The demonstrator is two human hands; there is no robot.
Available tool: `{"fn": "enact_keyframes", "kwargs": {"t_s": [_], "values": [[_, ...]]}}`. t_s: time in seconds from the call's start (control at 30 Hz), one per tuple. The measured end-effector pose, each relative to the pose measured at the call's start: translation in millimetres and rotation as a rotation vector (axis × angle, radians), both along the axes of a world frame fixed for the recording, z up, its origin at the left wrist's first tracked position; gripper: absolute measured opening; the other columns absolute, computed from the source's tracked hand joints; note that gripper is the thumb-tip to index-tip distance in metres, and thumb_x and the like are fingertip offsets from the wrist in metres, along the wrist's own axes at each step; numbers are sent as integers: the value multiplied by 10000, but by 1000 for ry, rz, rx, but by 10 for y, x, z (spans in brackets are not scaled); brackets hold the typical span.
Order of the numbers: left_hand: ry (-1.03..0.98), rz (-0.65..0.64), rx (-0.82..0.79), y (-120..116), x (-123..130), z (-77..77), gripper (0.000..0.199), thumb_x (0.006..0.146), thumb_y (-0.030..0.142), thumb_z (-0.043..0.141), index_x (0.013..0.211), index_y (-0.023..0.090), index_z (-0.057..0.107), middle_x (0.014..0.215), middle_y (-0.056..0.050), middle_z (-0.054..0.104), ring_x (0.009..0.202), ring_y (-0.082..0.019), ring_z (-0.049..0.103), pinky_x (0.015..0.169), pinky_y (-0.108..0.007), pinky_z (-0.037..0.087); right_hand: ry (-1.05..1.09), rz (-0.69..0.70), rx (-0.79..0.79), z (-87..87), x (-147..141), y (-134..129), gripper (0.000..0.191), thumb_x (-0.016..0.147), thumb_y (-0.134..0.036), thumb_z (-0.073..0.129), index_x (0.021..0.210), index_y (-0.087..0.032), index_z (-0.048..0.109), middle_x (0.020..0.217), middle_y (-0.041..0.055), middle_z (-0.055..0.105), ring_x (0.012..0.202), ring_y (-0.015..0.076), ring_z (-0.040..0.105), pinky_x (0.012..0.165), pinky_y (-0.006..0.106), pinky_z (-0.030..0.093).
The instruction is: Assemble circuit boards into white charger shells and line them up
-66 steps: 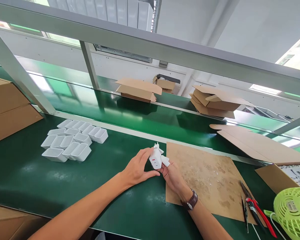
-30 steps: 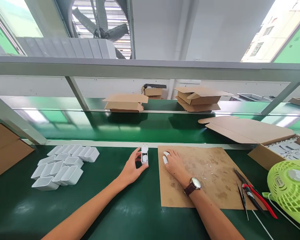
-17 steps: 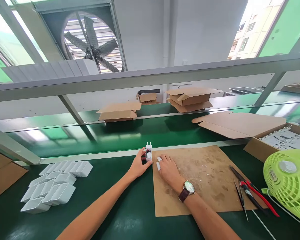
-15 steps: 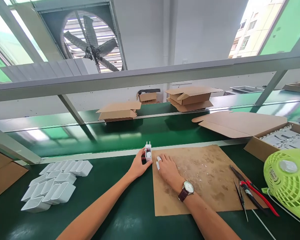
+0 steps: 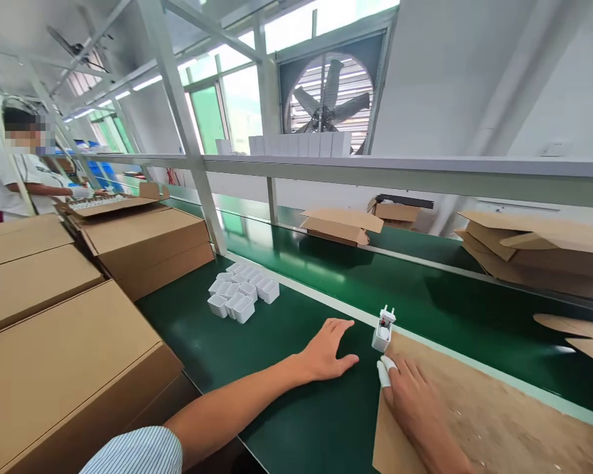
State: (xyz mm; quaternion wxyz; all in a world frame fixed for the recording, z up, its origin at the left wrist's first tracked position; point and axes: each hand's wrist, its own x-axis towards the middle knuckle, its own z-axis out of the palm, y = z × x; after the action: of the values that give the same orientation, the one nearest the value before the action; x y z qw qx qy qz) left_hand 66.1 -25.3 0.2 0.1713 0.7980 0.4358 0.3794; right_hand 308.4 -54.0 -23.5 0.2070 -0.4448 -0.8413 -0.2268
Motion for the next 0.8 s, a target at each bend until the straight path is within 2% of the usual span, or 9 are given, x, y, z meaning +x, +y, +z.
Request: {"fn": "enact_keyframes", "kwargs": {"t_s": [0.13, 0.27, 0.33, 0.43, 0.5, 0.57, 0.67, 0.73, 0.8], "values": [[131, 229, 100, -4, -755, 233, 579, 801, 197, 781, 1351, 192, 598, 1405, -158, 604, 1384, -372, 504, 1204, -615, 411, 43, 228, -3, -105, -248, -116, 250, 980, -198, 485, 960, -232, 732, 1196, 150, 732, 1098, 316, 695, 844, 407, 579], [196, 538, 121, 99, -1390, 376, 401, 880, 125, 654, 1280, 141, 644, 1463, -234, 528, 1470, -473, 366, 1165, -750, 335, -9, 282, -76, -209, -339, -157, 282, 1018, -257, 478, 1002, -200, 754, 1259, 161, 714, 1166, 319, 678, 913, 414, 583], [215, 626, 107, 140, -1558, 387, 353, 861, 83, 659, 1209, 135, 684, 1468, -250, 515, 1481, -508, 329, 1152, -780, 311, -56, 277, -95, -242, -330, -147, 308, 1014, -226, 454, 985, -191, 759, 1271, 161, 711, 1180, 315, 673, 922, 406, 588], [227, 653, 77, 200, -1598, 376, 248, 839, 22, 644, 1048, 124, 731, 1457, -256, 524, 1483, -520, 319, 1152, -788, 294, -107, 287, -71, -259, -307, -118, 406, 1019, -200, 369, 957, -187, 769, 1267, 169, 710, 1169, 317, 680, 870, 400, 612], [228, 600, 58, 246, -1504, 382, 187, 862, 17, 611, 954, 122, 736, 1439, -249, 545, 1475, -494, 351, 1155, -762, 322, -96, 308, -33, -263, -294, -92, 483, 1040, -236, 307, 953, -191, 780, 1235, 176, 720, 1121, 327, 699, 809, 412, 626], [226, 480, 38, 291, -1343, 402, 155, 891, 51, 611, 923, 138, 736, 1412, -215, 583, 1442, -431, 430, 1163, -681, 382, -65, 337, -12, -269, -280, -66, 530, 1056, -286, 276, 942, -198, 786, 1205, 179, 730, 1085, 337, 713, 772, 422, 632], [210, 188, -16, 342, -1053, 432, 103, 919, 126, 656, 949, 177, 740, 1340, -136, 663, 1300, -295, 600, 1132, -472, 489, -17, 349, -33, -256, -275, -70, 470, 1051, -310, 335, 951, -203, 782, 1204, 173, 732, 1091, 339, 712, 799, 427, 636], [179, -19, -73, 361, -880, 434, 94, 921, 144, 675, 947, 200, 745, 1274, -81, 715, 1201, -228, 669, 1074, -356, 529, -14, 325, -60, -205, -299, -126, 367, 1021, -238, 407, 975, -197, 769, 1218, 165, 727, 1127, 325, 699, 854, 417, 631], [132, -181, -139, 388, -754, 418, 126, 912, 125, 667, 933, 215, 753, 1263, -43, 737, 1155, -200, 695, 1013, -299, 552, -22, 284, -89, -124, -356, -210, 286, 965, -132, 472, 980, -184, 752, 1237, 163, 718, 1173, 312, 678, 923, 411, 617]]}}
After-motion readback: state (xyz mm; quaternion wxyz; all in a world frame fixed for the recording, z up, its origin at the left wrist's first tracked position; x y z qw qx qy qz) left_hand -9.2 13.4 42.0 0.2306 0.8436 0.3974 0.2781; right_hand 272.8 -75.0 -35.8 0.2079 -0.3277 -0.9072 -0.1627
